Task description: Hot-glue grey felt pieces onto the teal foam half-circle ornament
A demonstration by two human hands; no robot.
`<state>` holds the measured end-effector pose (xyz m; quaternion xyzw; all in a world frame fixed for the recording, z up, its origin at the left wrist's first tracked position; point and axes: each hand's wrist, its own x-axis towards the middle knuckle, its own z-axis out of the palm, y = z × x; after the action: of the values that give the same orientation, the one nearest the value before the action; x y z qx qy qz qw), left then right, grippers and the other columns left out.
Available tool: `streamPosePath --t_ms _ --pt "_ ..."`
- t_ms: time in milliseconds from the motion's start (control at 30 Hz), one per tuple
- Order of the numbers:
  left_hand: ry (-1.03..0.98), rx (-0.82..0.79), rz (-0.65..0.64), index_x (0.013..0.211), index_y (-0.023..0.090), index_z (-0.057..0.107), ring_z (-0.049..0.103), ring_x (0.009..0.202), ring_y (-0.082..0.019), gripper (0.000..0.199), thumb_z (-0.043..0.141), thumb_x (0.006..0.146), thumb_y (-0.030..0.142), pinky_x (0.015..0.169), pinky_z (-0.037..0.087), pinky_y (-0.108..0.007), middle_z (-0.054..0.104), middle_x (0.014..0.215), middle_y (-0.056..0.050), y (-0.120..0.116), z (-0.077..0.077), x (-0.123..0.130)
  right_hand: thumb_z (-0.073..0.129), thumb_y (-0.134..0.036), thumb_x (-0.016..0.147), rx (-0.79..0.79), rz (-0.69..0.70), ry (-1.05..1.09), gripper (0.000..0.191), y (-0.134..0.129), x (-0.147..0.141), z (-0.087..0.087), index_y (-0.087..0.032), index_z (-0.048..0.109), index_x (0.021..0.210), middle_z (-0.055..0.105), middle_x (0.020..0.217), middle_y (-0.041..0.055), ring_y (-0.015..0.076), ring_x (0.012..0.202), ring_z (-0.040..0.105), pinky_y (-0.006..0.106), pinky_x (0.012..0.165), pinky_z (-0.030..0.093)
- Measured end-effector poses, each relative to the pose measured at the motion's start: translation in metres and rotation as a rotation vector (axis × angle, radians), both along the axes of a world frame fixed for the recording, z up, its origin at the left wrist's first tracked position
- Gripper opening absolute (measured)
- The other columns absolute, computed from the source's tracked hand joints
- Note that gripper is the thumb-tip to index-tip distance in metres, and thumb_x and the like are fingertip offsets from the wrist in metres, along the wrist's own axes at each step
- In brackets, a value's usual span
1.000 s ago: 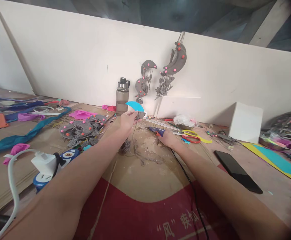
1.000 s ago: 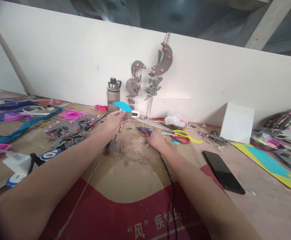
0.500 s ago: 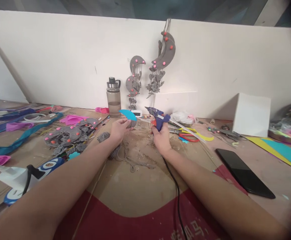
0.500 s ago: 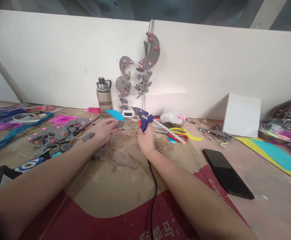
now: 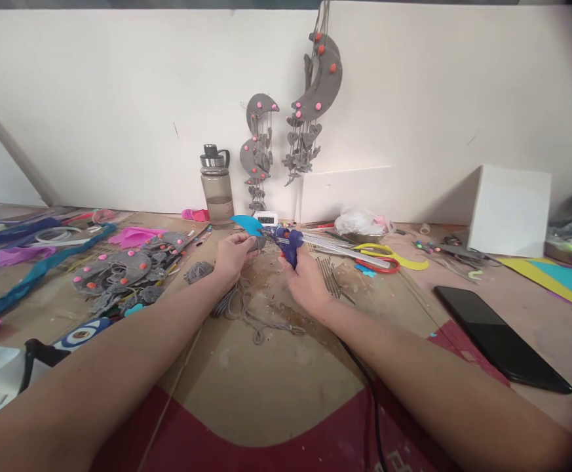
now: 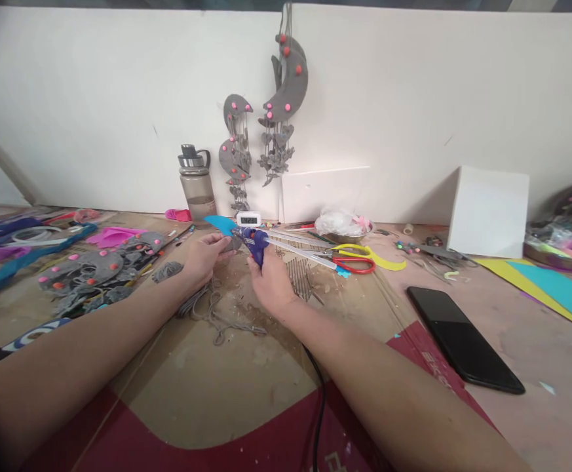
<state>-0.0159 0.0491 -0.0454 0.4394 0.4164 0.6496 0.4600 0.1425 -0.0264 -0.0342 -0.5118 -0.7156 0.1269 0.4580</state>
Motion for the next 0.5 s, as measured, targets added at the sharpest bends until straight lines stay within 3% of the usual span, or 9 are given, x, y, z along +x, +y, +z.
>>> streamPosePath --t_ms 267,500 --pt "0.033 0.008 0.028 0.067 0.013 0.066 0.059 0.064 -0.013 0.019 0.077 0.059 0.028 0.064 0.058 -0.031 0.063 0.067 -0.002 -0.0070 0.0015 0.0012 0.044 -0.027 0.088 -0.028 -0.012 -0.081 0.042 -0.0008 0.0009 -0.0022 -0.012 0.043 0.128 0.065 0.104 0.0132 0.0235 0.090 0.061 0.036 0.084 0.046" --pt "0.027 -0.008 0.033 0.064 0.015 0.066 0.060 0.061 -0.013 0.008 0.072 0.063 0.020 0.065 0.057 -0.031 0.061 0.062 0.000 -0.0090 0.0006 0.0018 0.044 -0.028 0.089 -0.060 -0.016 -0.130 0.045 -0.0017 0.0002 -0.0035 -0.014 0.041 0.131 0.065 0.105 0.0138 0.0247 0.093 0.061 0.037 0.085 0.046"
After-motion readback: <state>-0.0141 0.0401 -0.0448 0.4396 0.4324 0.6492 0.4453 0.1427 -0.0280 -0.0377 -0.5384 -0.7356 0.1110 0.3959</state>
